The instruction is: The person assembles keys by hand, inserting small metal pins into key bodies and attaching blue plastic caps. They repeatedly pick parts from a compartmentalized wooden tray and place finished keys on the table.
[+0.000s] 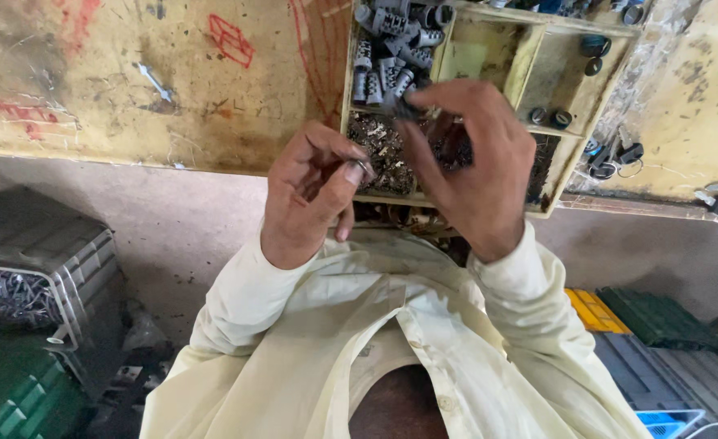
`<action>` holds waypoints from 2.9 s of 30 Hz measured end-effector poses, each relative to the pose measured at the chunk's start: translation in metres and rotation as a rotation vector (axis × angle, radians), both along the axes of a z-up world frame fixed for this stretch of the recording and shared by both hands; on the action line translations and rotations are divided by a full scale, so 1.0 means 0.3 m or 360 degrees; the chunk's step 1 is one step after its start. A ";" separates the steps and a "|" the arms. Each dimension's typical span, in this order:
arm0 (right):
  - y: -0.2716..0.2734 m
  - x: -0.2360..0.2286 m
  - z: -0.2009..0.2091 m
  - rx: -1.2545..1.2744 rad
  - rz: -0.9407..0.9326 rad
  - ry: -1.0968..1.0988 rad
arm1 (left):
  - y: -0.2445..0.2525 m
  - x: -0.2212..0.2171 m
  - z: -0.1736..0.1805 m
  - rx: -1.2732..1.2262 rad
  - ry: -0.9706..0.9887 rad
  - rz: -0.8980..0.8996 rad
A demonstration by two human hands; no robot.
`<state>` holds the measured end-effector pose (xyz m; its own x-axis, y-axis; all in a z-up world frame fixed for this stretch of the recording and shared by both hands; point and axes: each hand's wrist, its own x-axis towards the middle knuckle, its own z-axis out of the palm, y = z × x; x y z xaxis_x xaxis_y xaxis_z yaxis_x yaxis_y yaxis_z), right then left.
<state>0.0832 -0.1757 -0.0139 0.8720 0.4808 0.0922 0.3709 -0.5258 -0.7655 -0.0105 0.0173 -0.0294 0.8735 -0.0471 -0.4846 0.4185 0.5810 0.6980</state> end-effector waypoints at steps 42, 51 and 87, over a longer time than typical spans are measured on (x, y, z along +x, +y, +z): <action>-0.261 -0.090 0.065 -0.0103 0.0291 -0.0419 | -0.230 0.020 -0.052 -0.0944 -0.0032 -0.0295; -0.277 0.161 0.014 -0.1323 -0.0085 -0.0596 | -0.202 0.003 -0.069 0.0183 -0.0424 -0.0235; -0.346 0.096 -0.006 -0.0844 -0.0306 -0.0604 | -0.189 0.043 -0.027 0.0323 -0.0486 -0.0284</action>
<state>0.1121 -0.2795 -0.0157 0.9002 0.3851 0.2032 0.4253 -0.8777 -0.2210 0.0025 -0.0394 -0.0374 0.9654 -0.1407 -0.2194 0.2561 0.3557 0.8988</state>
